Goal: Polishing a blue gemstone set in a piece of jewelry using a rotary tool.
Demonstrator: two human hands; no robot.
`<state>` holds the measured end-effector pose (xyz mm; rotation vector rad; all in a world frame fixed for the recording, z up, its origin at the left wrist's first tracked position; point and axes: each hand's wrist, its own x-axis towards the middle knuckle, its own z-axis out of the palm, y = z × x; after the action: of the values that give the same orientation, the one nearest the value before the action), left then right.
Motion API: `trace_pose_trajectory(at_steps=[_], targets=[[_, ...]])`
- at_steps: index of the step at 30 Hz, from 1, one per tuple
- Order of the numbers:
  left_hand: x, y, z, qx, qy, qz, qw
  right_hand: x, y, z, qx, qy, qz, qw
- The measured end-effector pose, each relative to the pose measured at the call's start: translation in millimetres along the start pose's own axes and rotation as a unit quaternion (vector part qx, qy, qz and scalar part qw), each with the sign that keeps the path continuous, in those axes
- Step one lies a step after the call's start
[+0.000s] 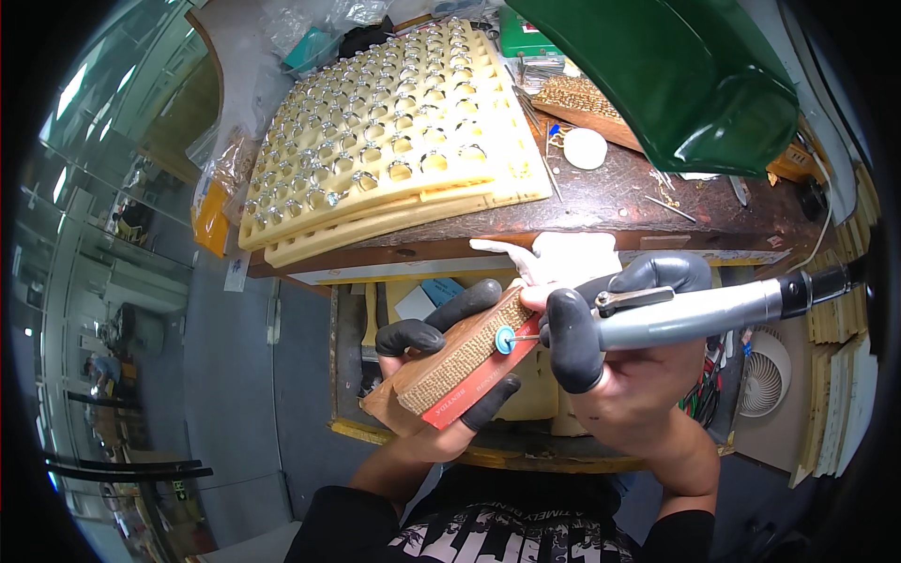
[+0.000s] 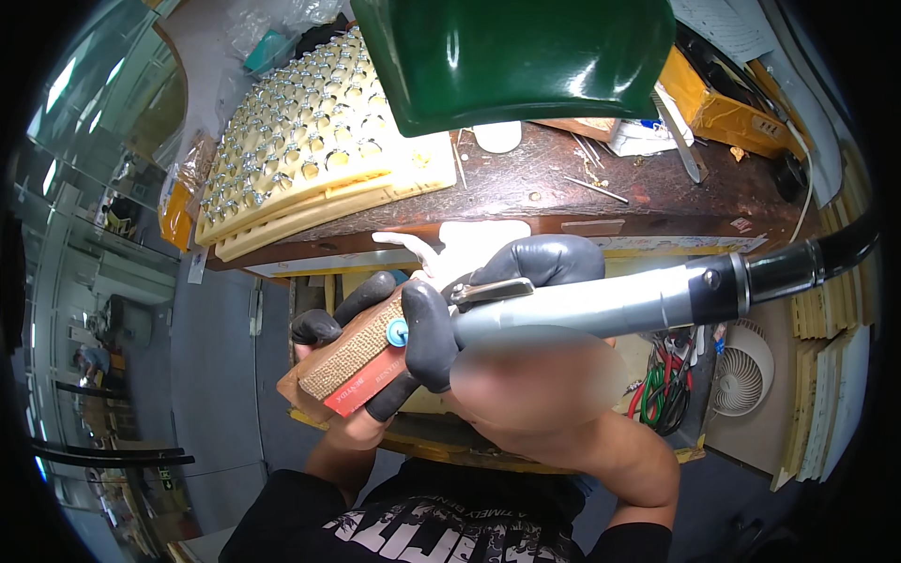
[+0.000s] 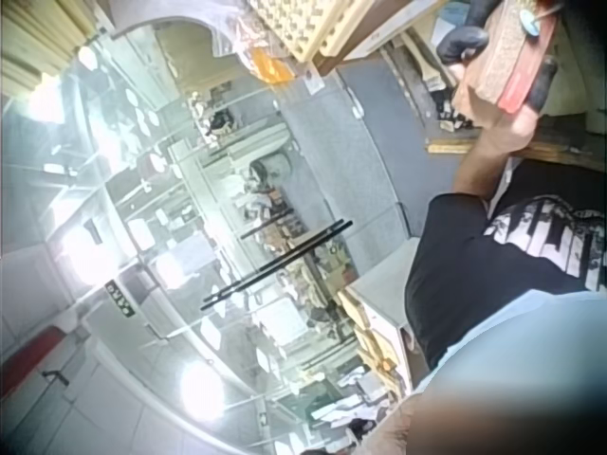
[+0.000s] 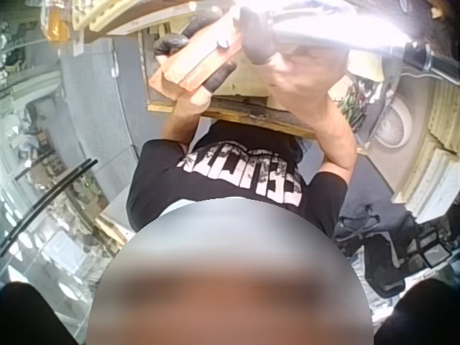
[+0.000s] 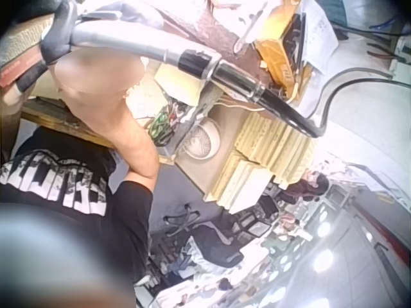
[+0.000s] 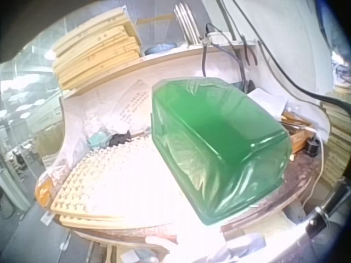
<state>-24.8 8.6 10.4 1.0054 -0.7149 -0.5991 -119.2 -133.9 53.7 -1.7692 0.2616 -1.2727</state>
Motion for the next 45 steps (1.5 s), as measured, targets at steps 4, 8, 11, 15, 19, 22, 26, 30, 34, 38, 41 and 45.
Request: trace_pose_trajectory(at_steps=[4,8,11,15,19,22,26,30,34,38,41,45], targets=[[3,-7,-2,0.016,-0.038,0.065,0.997,-1,3,-1,-0.044,-0.018,-0.042,0.998],[2,-3,5,-0.014,-0.017,0.049,0.999,-1,-1,-1,-0.043,-0.016,-0.010,0.999],[1,-2,-2,0.130,-0.038,0.041,0.990,-1,6,-1,-0.007,-0.017,-0.018,1.000],[2,-4,0,0.066,-0.031,0.065,0.995,0,5,-5,-0.018,-0.064,-0.028,0.997],[4,2,7,0.082,-0.020,0.071,0.994,1,0,-3,0.002,-0.062,-0.019,0.998],[3,-4,7,0.035,-0.004,0.076,0.996,1,-1,0,0.040,-0.039,0.006,0.998],[2,-4,6,0.054,0.007,0.077,0.996,1,5,-2,0.017,-0.047,-0.017,0.999],[2,-5,6,0.064,0.007,0.083,0.994,5,2,1,0.000,-0.027,-0.061,0.998],[3,-1,7,0.066,0.003,0.076,0.995,0,5,2,-0.001,-0.023,-0.034,0.999],[3,1,7,0.094,0.002,0.049,0.994,2,3,2,0.018,-0.026,-0.039,0.999],[2,2,9,0.073,0.005,0.053,0.996,2,5,1,0.006,-0.026,-0.046,0.999],[3,2,10,0.071,0.003,0.055,0.996,-2,8,1,0.016,-0.026,-0.026,0.999]])
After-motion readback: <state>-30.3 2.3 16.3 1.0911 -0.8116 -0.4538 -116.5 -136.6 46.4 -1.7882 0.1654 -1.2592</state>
